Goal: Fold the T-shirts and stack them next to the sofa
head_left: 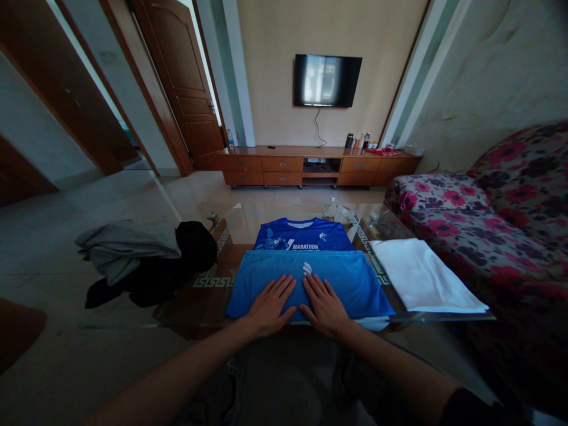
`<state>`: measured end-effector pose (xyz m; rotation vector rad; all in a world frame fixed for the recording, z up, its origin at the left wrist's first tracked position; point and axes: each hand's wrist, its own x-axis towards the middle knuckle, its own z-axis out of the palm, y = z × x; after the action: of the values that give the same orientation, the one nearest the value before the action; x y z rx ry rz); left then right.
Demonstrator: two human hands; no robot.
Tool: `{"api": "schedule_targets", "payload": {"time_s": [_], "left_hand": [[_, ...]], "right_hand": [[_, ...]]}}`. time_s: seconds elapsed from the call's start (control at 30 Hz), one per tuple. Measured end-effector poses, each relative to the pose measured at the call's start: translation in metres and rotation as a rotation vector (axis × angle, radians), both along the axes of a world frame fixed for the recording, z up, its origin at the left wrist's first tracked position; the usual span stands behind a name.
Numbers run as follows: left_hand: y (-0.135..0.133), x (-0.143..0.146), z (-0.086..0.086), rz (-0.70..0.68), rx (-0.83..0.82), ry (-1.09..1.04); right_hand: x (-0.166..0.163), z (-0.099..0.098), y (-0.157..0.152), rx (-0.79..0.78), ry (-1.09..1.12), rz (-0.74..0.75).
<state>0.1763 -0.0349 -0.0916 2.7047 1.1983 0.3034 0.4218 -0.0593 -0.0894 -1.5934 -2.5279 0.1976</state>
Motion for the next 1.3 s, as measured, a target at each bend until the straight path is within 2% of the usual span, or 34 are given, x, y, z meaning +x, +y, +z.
{"api": "schedule_targets", "payload": {"time_s": [0.13, 0.27, 0.4, 0.53, 0.7, 0.87, 1.07, 1.2, 1.3], "left_hand": [[0.000, -0.013, 0.001, 0.028, 0.002, 0.013], [0.002, -0.031, 0.007, 0.024, 0.004, 0.040], [0.015, -0.060, 0.009, 0.080, 0.044, 0.047], [0.032, -0.094, 0.000, 0.170, 0.046, 0.053], [0.037, -0.106, -0.008, 0.157, 0.018, 0.086], [0.034, -0.103, -0.007, 0.173, 0.059, 0.091], [0.025, -0.122, -0.002, 0.179, 0.066, 0.114], [0.027, -0.122, 0.005, 0.200, 0.103, 0.112], [0.042, -0.111, 0.005, 0.259, 0.153, 0.082]], "right_hand": [[0.026, 0.000, 0.000, -0.002, -0.028, -0.039], [0.068, -0.005, 0.003, 0.008, -0.057, -0.105], [0.117, -0.011, 0.011, 0.018, -0.087, -0.244], [0.148, -0.015, 0.017, 0.044, -0.118, -0.304], [0.153, -0.018, 0.021, 0.063, -0.139, -0.307], [0.149, -0.019, 0.018, 0.055, -0.147, -0.302], [0.135, -0.020, 0.012, 0.037, -0.133, -0.282], [0.130, -0.009, 0.029, 0.092, -0.096, -0.359], [0.134, -0.001, 0.049, 0.152, -0.096, -0.400]]}}
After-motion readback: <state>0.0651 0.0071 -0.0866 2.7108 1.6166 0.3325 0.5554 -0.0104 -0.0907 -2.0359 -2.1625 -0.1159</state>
